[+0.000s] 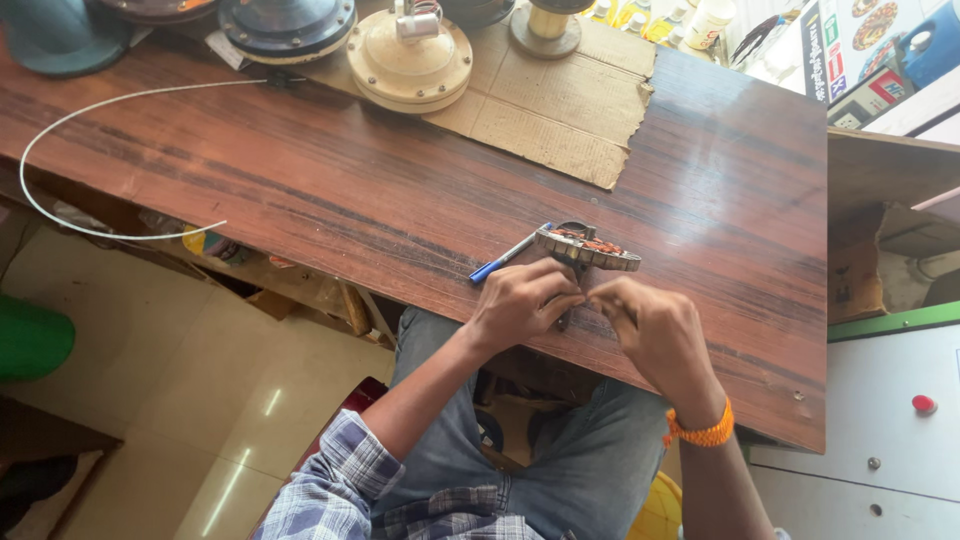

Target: The person holds a circular electrical component with copper windings and repeatedly inserts and adjusts small metal pieces into its slots. The person rotates the component to access different slots and continues the insertion process throughout the clip.

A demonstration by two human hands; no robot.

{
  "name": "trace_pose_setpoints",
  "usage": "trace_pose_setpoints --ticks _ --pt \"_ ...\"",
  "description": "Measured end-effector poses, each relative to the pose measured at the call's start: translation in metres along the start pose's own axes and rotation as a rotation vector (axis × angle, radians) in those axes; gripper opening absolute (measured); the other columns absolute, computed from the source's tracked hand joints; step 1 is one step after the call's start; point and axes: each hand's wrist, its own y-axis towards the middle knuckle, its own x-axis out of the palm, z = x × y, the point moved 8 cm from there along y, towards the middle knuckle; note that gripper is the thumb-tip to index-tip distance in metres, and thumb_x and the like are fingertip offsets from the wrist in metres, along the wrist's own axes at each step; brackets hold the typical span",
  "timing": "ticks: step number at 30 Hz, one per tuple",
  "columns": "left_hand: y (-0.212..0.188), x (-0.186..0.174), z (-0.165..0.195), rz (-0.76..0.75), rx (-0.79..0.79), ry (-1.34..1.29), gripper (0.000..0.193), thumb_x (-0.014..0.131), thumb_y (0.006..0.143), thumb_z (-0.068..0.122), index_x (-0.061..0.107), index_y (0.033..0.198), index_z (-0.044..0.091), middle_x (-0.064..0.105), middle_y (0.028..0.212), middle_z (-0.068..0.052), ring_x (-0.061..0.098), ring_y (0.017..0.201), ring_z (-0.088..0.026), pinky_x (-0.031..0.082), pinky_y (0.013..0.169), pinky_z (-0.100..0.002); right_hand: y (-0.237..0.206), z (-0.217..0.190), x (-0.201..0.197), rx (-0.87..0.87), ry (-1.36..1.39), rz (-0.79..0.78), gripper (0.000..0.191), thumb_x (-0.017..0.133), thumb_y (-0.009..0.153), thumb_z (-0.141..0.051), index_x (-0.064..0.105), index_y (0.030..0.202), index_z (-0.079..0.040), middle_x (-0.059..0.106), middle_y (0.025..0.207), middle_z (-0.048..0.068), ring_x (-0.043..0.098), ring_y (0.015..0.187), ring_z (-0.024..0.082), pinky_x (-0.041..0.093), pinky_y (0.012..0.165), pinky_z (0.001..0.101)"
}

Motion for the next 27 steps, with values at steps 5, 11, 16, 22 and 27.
trace_pose_setpoints --ticks 5,11,16,22,27 --pt "-0.014 0.017 -0.037 0.113 -0.566 -0.422 0.014 0.079 0.09 0.016 0.073 0.088 0.004 0.069 0.082 -0.003 0.06 0.07 -0.008 0.047 0.062 -0.025 0.034 -0.009 0.0 -0.04 -0.15 0.082 0.008 0.074 0.095 -0.013 0.076 0.099 -0.008 0.072 0.08 0.017 0.071 0.07 0.03 0.053 0.062 0.0401" --pt "-0.017 0.025 -0.048 0.185 -0.752 -0.51 0.015 0.078 0.087 0.016 0.074 0.088 0.001 0.072 0.078 -0.003 0.064 0.07 -0.008 0.049 0.063 -0.026 0.064 0.014 0.008 0.022 -0.088 0.023 0.011 0.071 0.095 -0.013 0.077 0.102 -0.006 0.074 0.081 0.016 0.074 0.068 0.023 0.055 0.063 0.0368" --pt "-0.012 0.029 -0.047 0.238 -0.806 -0.473 0.019 0.079 0.087 0.022 0.077 0.094 0.004 0.074 0.077 -0.003 0.066 0.07 -0.009 0.053 0.066 -0.028 0.084 0.048 0.009 0.136 -0.072 0.002 0.013 0.075 0.093 -0.015 0.079 0.101 -0.005 0.074 0.078 0.013 0.069 0.061 0.018 0.053 0.059 0.0347" --pt "-0.012 0.024 -0.041 0.294 -0.778 -0.403 0.022 0.081 0.086 0.024 0.078 0.097 0.006 0.073 0.082 -0.004 0.066 0.071 -0.013 0.053 0.068 -0.032 0.083 0.066 0.016 0.262 -0.021 -0.038 0.013 0.075 0.091 -0.013 0.08 0.099 -0.004 0.065 0.061 0.007 0.054 0.053 0.012 0.044 0.052 0.0347" --pt "-0.01 0.018 -0.033 0.332 -0.728 -0.255 0.021 0.081 0.085 0.022 0.077 0.096 0.005 0.071 0.087 -0.007 0.066 0.074 -0.018 0.052 0.07 -0.035 0.082 0.071 0.016 0.275 -0.043 -0.017 0.014 0.076 0.091 -0.015 0.08 0.099 -0.004 0.063 0.059 0.007 0.054 0.052 0.012 0.044 0.051 0.0351"
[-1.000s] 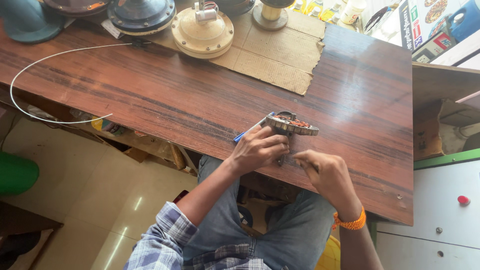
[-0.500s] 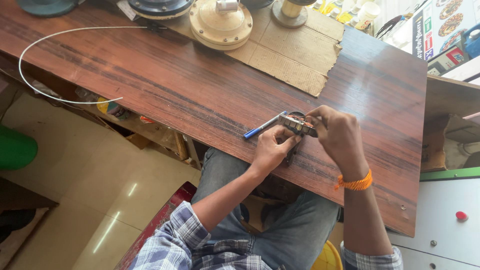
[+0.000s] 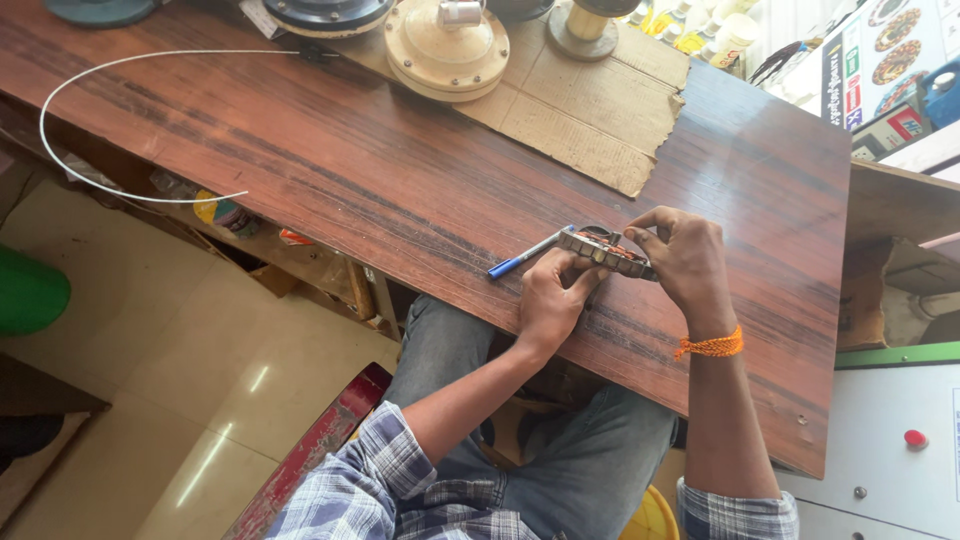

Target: The person holds a circular electrical component with copper windings and repeatedly inserts and adjusts small metal pieces into its slots. The person rotates the component to access different slots and continues the insertion process throughout the clip.

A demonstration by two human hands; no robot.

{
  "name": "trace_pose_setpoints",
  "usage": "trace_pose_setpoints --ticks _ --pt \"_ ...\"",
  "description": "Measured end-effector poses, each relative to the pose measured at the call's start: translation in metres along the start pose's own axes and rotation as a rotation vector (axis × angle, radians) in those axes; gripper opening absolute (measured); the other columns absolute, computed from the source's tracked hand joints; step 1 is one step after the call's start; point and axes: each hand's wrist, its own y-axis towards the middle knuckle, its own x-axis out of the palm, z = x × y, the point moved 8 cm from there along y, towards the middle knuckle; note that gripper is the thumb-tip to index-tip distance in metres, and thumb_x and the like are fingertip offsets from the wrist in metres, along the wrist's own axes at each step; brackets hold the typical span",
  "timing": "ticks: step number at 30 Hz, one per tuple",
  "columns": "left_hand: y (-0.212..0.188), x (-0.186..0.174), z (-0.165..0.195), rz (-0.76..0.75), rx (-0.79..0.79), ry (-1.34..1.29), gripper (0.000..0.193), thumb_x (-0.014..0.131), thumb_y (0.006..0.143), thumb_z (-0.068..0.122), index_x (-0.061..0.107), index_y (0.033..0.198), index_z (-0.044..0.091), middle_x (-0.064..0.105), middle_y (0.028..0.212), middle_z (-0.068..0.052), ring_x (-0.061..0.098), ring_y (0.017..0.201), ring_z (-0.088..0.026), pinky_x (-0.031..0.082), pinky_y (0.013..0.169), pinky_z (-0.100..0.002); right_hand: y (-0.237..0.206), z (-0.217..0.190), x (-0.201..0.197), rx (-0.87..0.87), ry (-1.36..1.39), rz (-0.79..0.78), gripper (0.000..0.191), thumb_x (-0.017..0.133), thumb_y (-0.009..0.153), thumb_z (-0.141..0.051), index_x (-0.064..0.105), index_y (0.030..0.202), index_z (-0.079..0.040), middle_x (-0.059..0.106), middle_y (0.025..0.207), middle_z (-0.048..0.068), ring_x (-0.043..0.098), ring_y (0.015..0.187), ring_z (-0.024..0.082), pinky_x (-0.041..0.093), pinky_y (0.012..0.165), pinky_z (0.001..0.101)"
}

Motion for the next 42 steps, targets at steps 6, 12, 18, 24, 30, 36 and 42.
trace_pose_setpoints --ticks 6,12,18,24,30,36,42 --pt "-0.027 -0.012 0.053 0.201 0.448 0.218 0.016 0.081 0.092 0.018 0.07 0.104 0.014 0.066 0.106 -0.003 0.062 0.098 -0.02 0.053 0.086 -0.035 0.0 0.012 -0.003 -0.012 0.012 0.053 0.015 0.078 0.089 -0.017 0.08 0.097 -0.005 0.062 0.06 0.006 0.055 0.053 0.011 0.045 0.051 0.0344" --pt "0.015 0.01 0.073 -0.349 0.868 0.405 0.04 0.084 0.088 0.025 0.069 0.124 0.016 0.071 0.119 -0.001 0.066 0.112 -0.019 0.047 0.103 -0.038 -0.009 0.031 -0.014 0.034 -0.002 0.092 0.018 0.08 0.091 -0.021 0.08 0.097 -0.004 0.056 0.057 0.003 0.047 0.052 0.01 0.039 0.049 0.0337" --pt "0.048 0.014 0.045 -0.607 0.571 0.072 0.042 0.085 0.083 0.02 0.072 0.122 0.015 0.074 0.122 -0.003 0.067 0.118 -0.024 0.053 0.105 -0.038 -0.03 0.024 -0.039 0.087 0.211 0.061 0.018 0.081 0.091 -0.02 0.08 0.096 -0.003 0.045 0.057 -0.006 0.035 0.054 0.003 0.027 0.046 0.0285" --pt "0.05 0.017 0.035 -0.619 0.518 0.094 0.041 0.084 0.082 0.016 0.074 0.122 0.016 0.075 0.121 -0.003 0.067 0.118 -0.023 0.056 0.102 -0.038 -0.061 -0.007 -0.036 0.002 0.214 0.062 0.016 0.082 0.088 -0.017 0.08 0.098 -0.004 0.039 0.056 -0.006 0.031 0.054 0.003 0.025 0.046 0.0287" --pt "0.054 0.017 0.034 -0.673 0.423 0.088 0.039 0.082 0.081 0.014 0.076 0.119 0.019 0.076 0.119 -0.003 0.069 0.117 -0.022 0.056 0.103 -0.038 -0.081 -0.024 -0.015 -0.139 0.121 0.118 0.014 0.081 0.088 -0.014 0.078 0.098 -0.005 0.057 0.061 0.005 0.048 0.05 0.008 0.039 0.049 0.0296" --pt "0.057 0.017 0.029 -0.665 0.334 0.042 0.038 0.08 0.079 0.012 0.077 0.116 0.019 0.071 0.117 -0.003 0.071 0.111 -0.021 0.059 0.097 -0.037 -0.101 -0.013 0.01 -0.283 0.054 0.17 0.013 0.071 0.093 -0.002 0.076 0.104 -0.005 0.074 0.087 0.014 0.073 0.072 0.022 0.056 0.066 0.0334" --pt "0.058 0.016 0.032 -0.655 0.412 0.082 0.039 0.086 0.078 0.012 0.079 0.116 0.019 0.072 0.112 -0.004 0.071 0.109 -0.022 0.058 0.095 -0.037 -0.109 0.005 0.017 -0.297 0.167 0.241 0.015 0.071 0.09 0.001 0.075 0.104 -0.004 0.077 0.096 0.012 0.077 0.078 0.02 0.058 0.068 0.0305"
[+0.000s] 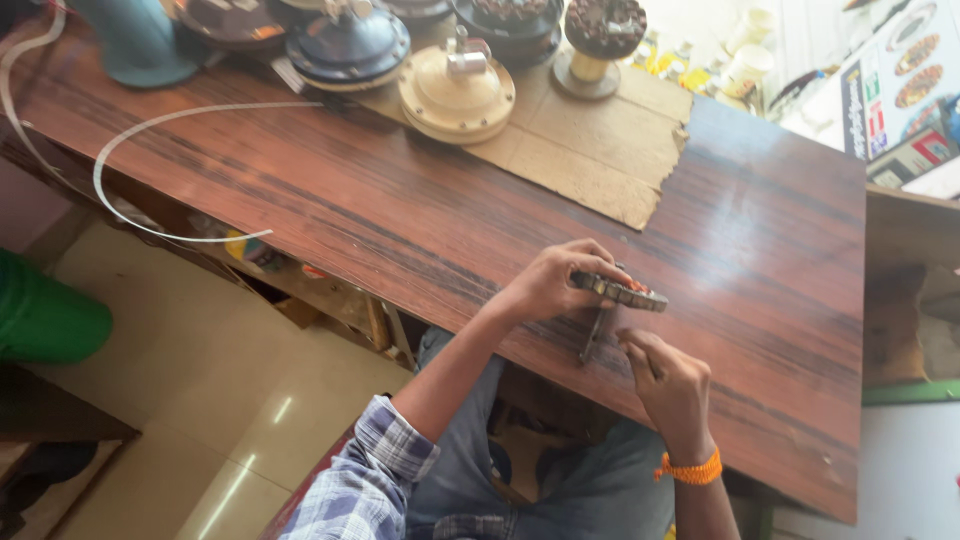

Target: The person holds a circular electrical component with copper windings and repeatedly inserts and adjusts small metal pieces into its slots. The person rotates the component to access different slots and continues the insertion process throughout the clip.

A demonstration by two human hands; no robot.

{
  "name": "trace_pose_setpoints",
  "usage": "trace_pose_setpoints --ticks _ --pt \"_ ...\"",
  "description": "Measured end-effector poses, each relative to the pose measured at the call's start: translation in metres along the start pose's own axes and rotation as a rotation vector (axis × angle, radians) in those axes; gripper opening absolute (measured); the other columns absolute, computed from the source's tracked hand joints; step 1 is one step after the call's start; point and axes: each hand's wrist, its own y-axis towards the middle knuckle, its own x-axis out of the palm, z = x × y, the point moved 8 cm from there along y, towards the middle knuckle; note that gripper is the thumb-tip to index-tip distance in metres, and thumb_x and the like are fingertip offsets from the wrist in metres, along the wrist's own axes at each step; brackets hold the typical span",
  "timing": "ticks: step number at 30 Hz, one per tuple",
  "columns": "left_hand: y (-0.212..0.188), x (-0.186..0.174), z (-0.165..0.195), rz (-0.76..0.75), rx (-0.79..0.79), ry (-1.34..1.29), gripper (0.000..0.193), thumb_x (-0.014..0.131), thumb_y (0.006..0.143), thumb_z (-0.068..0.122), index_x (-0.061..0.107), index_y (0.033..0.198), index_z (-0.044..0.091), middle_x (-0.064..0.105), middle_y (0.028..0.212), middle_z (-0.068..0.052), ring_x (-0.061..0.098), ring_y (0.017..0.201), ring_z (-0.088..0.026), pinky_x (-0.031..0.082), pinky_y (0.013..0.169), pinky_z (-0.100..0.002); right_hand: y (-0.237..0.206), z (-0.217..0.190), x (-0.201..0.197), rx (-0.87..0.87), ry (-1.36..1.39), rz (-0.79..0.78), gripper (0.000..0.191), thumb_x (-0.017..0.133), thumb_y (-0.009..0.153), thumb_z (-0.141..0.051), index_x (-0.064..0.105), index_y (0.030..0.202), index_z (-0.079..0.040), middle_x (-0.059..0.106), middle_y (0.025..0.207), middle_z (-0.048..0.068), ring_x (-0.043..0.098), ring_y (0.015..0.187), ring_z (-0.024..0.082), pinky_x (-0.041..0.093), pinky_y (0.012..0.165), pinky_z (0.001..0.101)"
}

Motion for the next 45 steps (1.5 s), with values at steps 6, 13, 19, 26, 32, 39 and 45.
trace_pose_setpoints --ticks 6,13,19,26,32,39,45 --pt "-0.004 0.0 0.004 0.061 -0.006 0.002 0.041 0.085 0.079 0.013 0.077 0.119 0.019 0.071 0.111 -0.004 0.069 0.108 -0.021 0.057 0.094 -0.036 -0.01 0.012 0.001 -0.091 0.045 0.093 0.02 0.069 0.09 0.002 0.076 0.106 -0.007 0.077 0.097 0.012 0.077 0.081 0.02 0.059 0.068 0.03" --pt "-0.006 0.007 0.018 0.108 0.067 0.074 0.041 0.084 0.084 0.014 0.073 0.123 0.017 0.069 0.117 -0.006 0.069 0.112 -0.023 0.058 0.097 -0.036 -0.023 0.028 -0.005 -0.088 0.02 0.195 0.028 0.071 0.086 0.002 0.077 0.111 -0.011 0.07 0.078 0.012 0.066 0.059 0.018 0.051 0.056 0.032" --pt "-0.005 0.008 0.021 0.107 0.078 0.136 0.041 0.084 0.083 0.014 0.071 0.122 0.014 0.069 0.118 -0.007 0.066 0.116 -0.027 0.056 0.1 -0.039 -0.03 0.036 -0.01 -0.029 0.107 0.258 0.029 0.071 0.085 0.001 0.076 0.111 -0.011 0.076 0.088 0.011 0.069 0.062 0.011 0.051 0.056 0.0256" --pt "-0.006 0.004 0.023 0.123 0.051 0.159 0.042 0.084 0.082 0.013 0.07 0.121 0.014 0.068 0.119 -0.007 0.062 0.119 -0.027 0.052 0.103 -0.041 -0.025 0.037 -0.006 -0.053 0.11 0.236 0.029 0.07 0.083 0.004 0.077 0.109 -0.009 0.072 0.077 0.009 0.066 0.056 0.01 0.05 0.054 0.0254" --pt "-0.008 0.001 0.022 0.106 0.045 0.163 0.041 0.081 0.085 0.014 0.069 0.123 0.014 0.068 0.122 -0.007 0.061 0.121 -0.029 0.049 0.106 -0.042 -0.023 0.038 -0.004 -0.015 -0.014 0.261 0.029 0.071 0.083 0.004 0.079 0.107 -0.01 0.058 0.061 0.007 0.055 0.047 0.012 0.043 0.048 0.0289" --pt "-0.01 -0.004 0.022 0.086 0.055 0.155 0.04 0.08 0.087 0.017 0.067 0.125 0.015 0.067 0.122 -0.007 0.06 0.123 -0.029 0.048 0.107 -0.043 -0.022 0.034 -0.001 -0.029 -0.117 0.308 0.027 0.071 0.083 0.004 0.079 0.104 -0.012 0.057 0.06 0.006 0.055 0.047 0.013 0.042 0.047 0.03" --pt "-0.012 -0.005 0.019 0.072 0.051 0.146 0.04 0.079 0.089 0.02 0.067 0.126 0.016 0.066 0.123 -0.005 0.06 0.122 -0.028 0.048 0.109 -0.042 -0.016 0.022 0.011 -0.185 -0.208 0.252 0.027 0.07 0.082 0.006 0.078 0.102 -0.01 0.053 0.06 0.007 0.054 0.048 0.016 0.043 0.048 0.033"
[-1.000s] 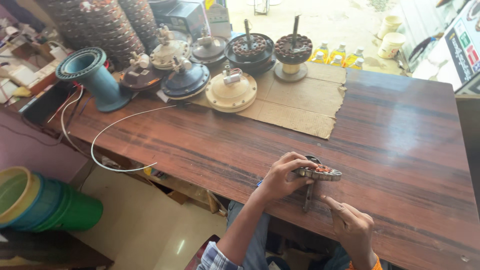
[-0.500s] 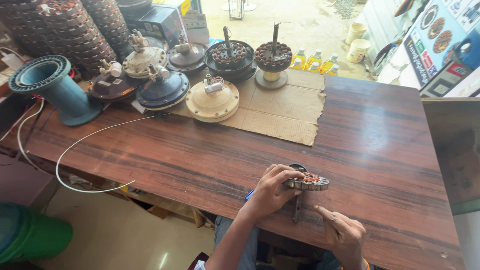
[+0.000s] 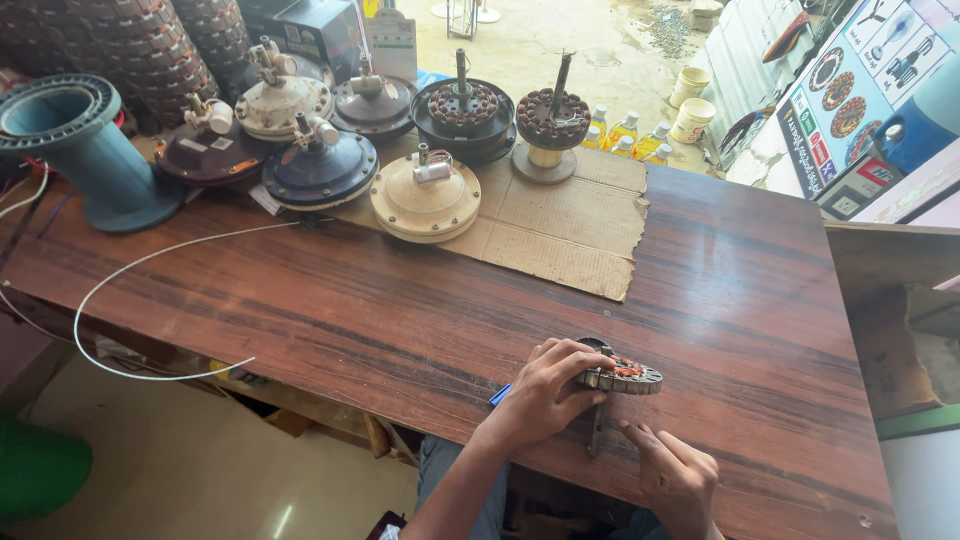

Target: The person holds a circular electrical component with copper windings and repeatedly inserts and adjusts small metal pieces into its slots. The person rotates the component to access different slots and continues the insertion process throughout the clip.

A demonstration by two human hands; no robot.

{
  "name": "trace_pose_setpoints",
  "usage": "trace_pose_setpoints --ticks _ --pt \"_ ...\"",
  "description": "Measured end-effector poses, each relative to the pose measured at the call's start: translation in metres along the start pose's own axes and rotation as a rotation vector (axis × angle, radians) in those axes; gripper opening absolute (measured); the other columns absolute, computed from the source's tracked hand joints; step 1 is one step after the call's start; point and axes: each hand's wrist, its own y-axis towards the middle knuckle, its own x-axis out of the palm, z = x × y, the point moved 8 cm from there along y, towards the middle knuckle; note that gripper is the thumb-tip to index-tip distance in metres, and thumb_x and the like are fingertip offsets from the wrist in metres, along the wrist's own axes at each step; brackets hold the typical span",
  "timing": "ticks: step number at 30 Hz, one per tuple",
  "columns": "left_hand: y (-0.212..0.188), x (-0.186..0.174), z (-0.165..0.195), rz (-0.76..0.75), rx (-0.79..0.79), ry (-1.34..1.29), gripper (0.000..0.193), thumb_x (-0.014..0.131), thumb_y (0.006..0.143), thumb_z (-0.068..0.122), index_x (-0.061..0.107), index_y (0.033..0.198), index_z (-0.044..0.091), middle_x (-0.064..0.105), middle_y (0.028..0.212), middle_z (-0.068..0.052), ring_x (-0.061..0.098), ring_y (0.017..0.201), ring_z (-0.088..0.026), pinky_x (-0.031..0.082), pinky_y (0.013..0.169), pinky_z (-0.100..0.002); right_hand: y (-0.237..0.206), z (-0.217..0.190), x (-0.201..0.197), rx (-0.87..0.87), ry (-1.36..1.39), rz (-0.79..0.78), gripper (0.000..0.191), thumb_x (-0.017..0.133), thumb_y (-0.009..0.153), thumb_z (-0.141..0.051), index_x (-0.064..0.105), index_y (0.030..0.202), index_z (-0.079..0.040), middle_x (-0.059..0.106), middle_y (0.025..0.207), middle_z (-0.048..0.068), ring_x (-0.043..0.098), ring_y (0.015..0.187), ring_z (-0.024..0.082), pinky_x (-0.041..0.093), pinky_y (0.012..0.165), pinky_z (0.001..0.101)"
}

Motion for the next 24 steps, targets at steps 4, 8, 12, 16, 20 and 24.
trace_pose_setpoints --ticks 4,8,12,16,20,24 --pt "-0.001 -0.001 0.001 0.007 -0.003 0.004 0.039 0.079 0.089 0.02 0.067 0.126 0.016 0.066 0.123 -0.005 0.059 0.123 -0.027 0.047 0.109 -0.042 0.005 -0.005 0.003 0.021 -0.036 -0.054 0.032 0.068 0.081 0.006 0.078 0.105 -0.012 0.05 0.061 0.007 0.054 0.048 0.018 0.045 0.048 0.0354" --pt "0.0 -0.002 0.005 0.025 0.017 0.013 0.04 0.079 0.088 0.018 0.067 0.126 0.014 0.067 0.122 -0.007 0.059 0.122 -0.029 0.046 0.109 -0.044 0.01 -0.007 0.007 0.086 -0.068 -0.142 0.04 0.066 0.081 0.006 0.079 0.112 -0.015 0.051 0.061 0.008 0.055 0.048 0.02 0.046 0.048 0.0369" --pt "-0.001 0.0 0.003 0.042 0.008 0.006 0.039 0.077 0.086 0.013 0.068 0.124 0.013 0.067 0.12 -0.008 0.06 0.12 -0.029 0.048 0.106 -0.043 0.011 -0.008 0.005 0.104 -0.025 -0.163 0.037 0.066 0.083 0.001 0.078 0.112 -0.017 0.056 0.066 0.008 0.058 0.053 0.024 0.047 0.051 0.0384" --pt "0.0 0.002 0.004 0.067 0.014 -0.033 0.037 0.078 0.086 0.012 0.069 0.122 0.012 0.069 0.117 -0.008 0.063 0.117 -0.03 0.052 0.102 -0.042 0.01 -0.002 0.004 0.138 0.007 -0.173 0.032 0.067 0.084 -0.004 0.079 0.109 -0.019 0.058 0.065 0.008 0.061 0.053 0.025 0.049 0.052 0.0392" --pt "0.001 0.004 0.016 0.094 0.071 0.024 0.037 0.079 0.084 0.01 0.069 0.121 0.011 0.069 0.118 -0.009 0.064 0.117 -0.031 0.052 0.101 -0.043 0.009 0.003 0.0 0.172 0.054 -0.194 0.03 0.068 0.084 -0.007 0.079 0.108 -0.019 0.061 0.066 0.007 0.062 0.054 0.025 0.05 0.053 0.0397" --pt "0.002 0.01 0.026 0.12 0.095 0.085 0.042 0.079 0.081 0.009 0.068 0.122 0.01 0.068 0.121 -0.011 0.063 0.119 -0.032 0.051 0.102 -0.044 0.007 0.002 -0.008 0.136 0.118 -0.201 0.031 0.067 0.082 -0.008 0.078 0.109 -0.017 0.065 0.071 0.008 0.066 0.06 0.027 0.052 0.057 0.0403"
